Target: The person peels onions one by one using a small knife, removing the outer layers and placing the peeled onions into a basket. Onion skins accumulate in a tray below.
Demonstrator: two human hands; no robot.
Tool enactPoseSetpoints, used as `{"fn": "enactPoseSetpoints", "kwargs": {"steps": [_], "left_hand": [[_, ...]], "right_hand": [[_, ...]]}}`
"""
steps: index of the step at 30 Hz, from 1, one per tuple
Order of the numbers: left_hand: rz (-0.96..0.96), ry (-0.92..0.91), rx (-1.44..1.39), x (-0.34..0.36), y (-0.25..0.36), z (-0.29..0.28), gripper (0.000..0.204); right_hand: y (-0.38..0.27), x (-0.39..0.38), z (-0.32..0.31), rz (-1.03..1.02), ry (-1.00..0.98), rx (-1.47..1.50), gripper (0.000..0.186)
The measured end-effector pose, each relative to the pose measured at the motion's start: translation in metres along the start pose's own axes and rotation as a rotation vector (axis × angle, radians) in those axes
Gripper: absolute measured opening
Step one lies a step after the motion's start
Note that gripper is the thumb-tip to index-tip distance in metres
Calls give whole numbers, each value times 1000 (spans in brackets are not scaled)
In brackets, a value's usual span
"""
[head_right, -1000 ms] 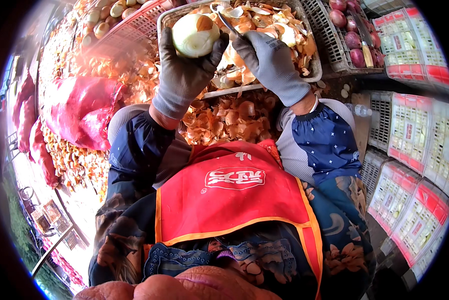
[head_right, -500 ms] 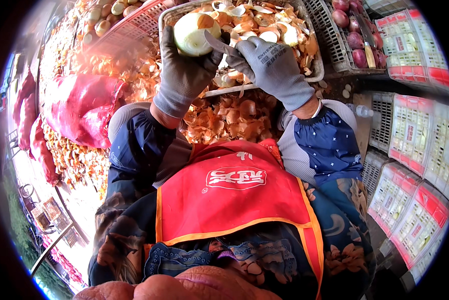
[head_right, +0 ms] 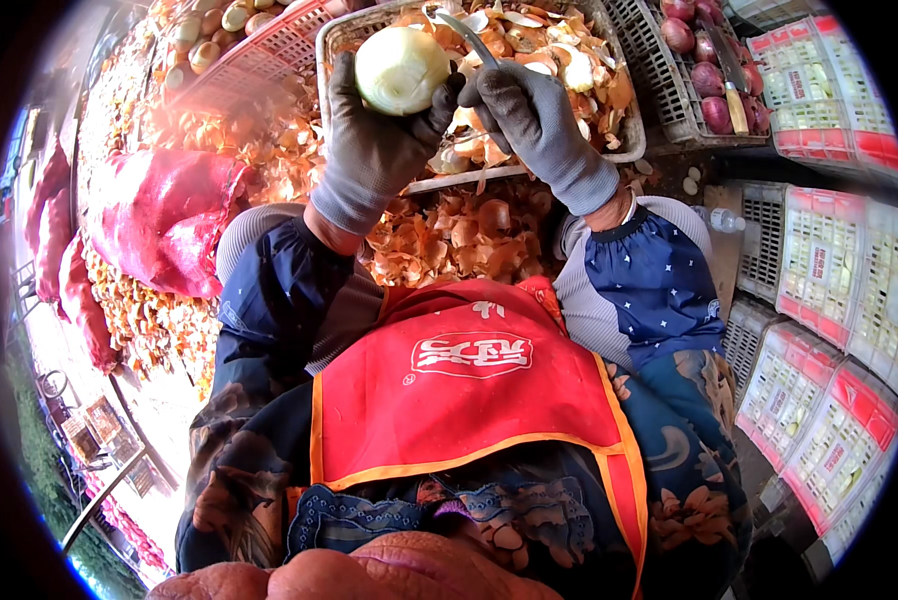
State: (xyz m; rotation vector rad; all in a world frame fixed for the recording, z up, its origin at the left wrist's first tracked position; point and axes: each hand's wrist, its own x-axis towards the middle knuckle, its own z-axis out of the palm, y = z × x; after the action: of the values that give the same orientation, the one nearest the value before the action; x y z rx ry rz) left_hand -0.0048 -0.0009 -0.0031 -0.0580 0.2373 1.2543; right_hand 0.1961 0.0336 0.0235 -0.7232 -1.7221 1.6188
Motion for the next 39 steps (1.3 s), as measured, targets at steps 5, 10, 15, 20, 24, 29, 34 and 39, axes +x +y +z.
{"fn": "enactPoseSetpoints", "kwargs": {"steps": [5,10,15,20,24,29,34,39], "left_hand": [[49,23,41,-2,-13,-1,66],[82,11,248,-2,-21,1,62],[170,-83,653,-1,-18,-5,66],[296,-117,957,-4,-18,-1,60],[419,-121,1145,-3,-14,-5,59],[443,-139,1297,-3,-14,2,61],[363,-170,1238,4,-17,-4,66],[229,-46,810,30,-15,-18,58]], "right_hand": [[6,14,15,-323,324,-579,41],[10,19,8,-288,300,-588,46],[15,19,-2,-250,298,-357,33],[-1,13,-8,-16,292,-65,28],[-12,4,-8,28,215,36,26],[-2,5,-11,10,213,-147,17],[1,5,-22,-148,207,247,23],[-23,11,-44,88,495,-582,28]]}}
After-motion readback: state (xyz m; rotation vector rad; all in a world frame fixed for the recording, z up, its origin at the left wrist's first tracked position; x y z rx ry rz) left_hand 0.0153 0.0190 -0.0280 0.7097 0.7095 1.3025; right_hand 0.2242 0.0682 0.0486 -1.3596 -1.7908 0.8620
